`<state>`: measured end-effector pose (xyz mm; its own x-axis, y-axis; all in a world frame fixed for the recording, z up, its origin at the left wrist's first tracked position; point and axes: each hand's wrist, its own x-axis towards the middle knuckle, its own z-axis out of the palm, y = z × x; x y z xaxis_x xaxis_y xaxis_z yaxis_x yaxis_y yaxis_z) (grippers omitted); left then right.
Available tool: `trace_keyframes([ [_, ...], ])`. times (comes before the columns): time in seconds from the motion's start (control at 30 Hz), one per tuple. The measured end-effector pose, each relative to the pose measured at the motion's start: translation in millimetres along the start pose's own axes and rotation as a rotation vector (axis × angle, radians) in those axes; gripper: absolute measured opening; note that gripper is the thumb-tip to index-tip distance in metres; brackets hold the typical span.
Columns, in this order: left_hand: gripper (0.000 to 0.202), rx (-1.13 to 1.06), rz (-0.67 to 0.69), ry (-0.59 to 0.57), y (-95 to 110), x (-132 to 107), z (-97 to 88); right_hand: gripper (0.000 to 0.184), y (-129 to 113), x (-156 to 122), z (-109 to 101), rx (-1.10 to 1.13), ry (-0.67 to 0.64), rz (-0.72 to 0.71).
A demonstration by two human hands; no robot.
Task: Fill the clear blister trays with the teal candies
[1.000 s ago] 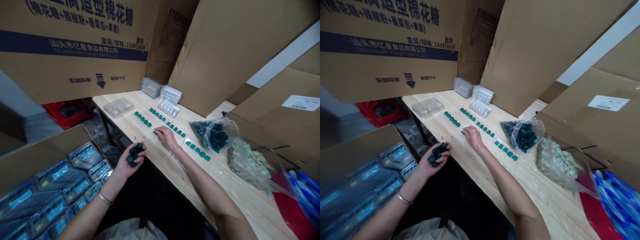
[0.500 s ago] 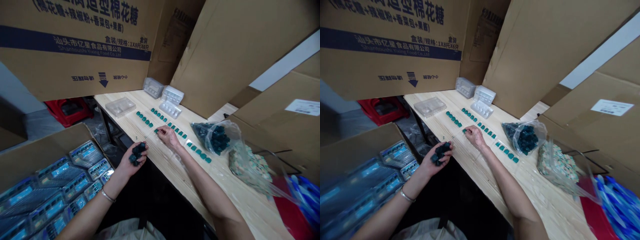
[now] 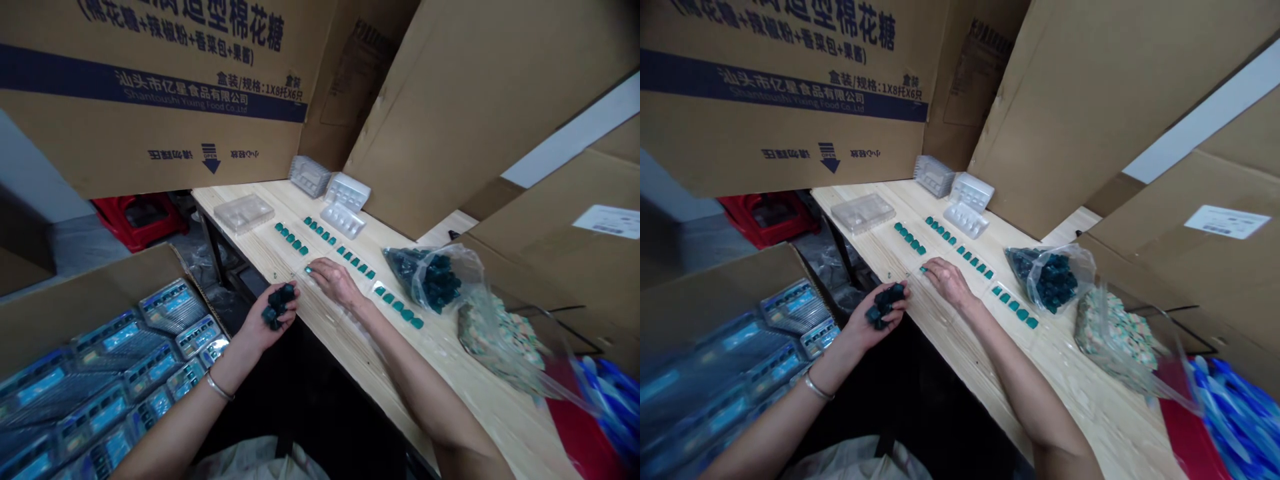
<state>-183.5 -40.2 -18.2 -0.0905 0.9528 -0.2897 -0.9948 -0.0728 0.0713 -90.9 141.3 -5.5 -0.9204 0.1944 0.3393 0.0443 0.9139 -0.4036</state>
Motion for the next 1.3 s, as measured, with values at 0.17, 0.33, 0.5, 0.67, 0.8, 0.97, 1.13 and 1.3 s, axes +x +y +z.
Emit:
trace_keyframes([
  [0.17, 0.018, 0.007, 0.023, -0.001, -1, 0, 2.3, 0.028, -5, 0, 3, -0.032, -0.017, -0.025],
  [0.33, 0.018, -0.007, 0.006, -0.010, 0, 1, 5.4, 0.026, -5, 4, 6, -0.030, -0.050, -0.031],
  [0.5, 0.017, -0.011, -0.009, -0.003, 2, 3, 7.6, 0.026, -6, 6, 12, -0.066, -0.045, 0.026],
  [0.67, 0.017, -0.031, 0.012, -0.024, 2, 3, 8.2, 0.017, -4, 5, 6, -0.090, -0.028, 0.056],
  [0.8, 0.018, 0.010, 0.075, -0.032, 1, 4, 10.9, 0.017, -22, 3, -17, 0.028, 0.119, 0.075],
  [0.97, 0.019, 0.061, 0.105, -0.012, -5, 12, 23.2, 0.012, -58, -2, -37, 0.196, 0.128, 0.047],
  [1.13, 0.021, 0.099, 0.079, 0.060, -18, 24, 32.8, 0.011, -58, -9, -32, 0.132, 0.097, 0.052],
  [1.3, 0.021, 0.117, 0.054, 0.014, -25, 33, 33.7, 0.016, -50, -17, -33, 0.154, 0.117, 0.113],
])
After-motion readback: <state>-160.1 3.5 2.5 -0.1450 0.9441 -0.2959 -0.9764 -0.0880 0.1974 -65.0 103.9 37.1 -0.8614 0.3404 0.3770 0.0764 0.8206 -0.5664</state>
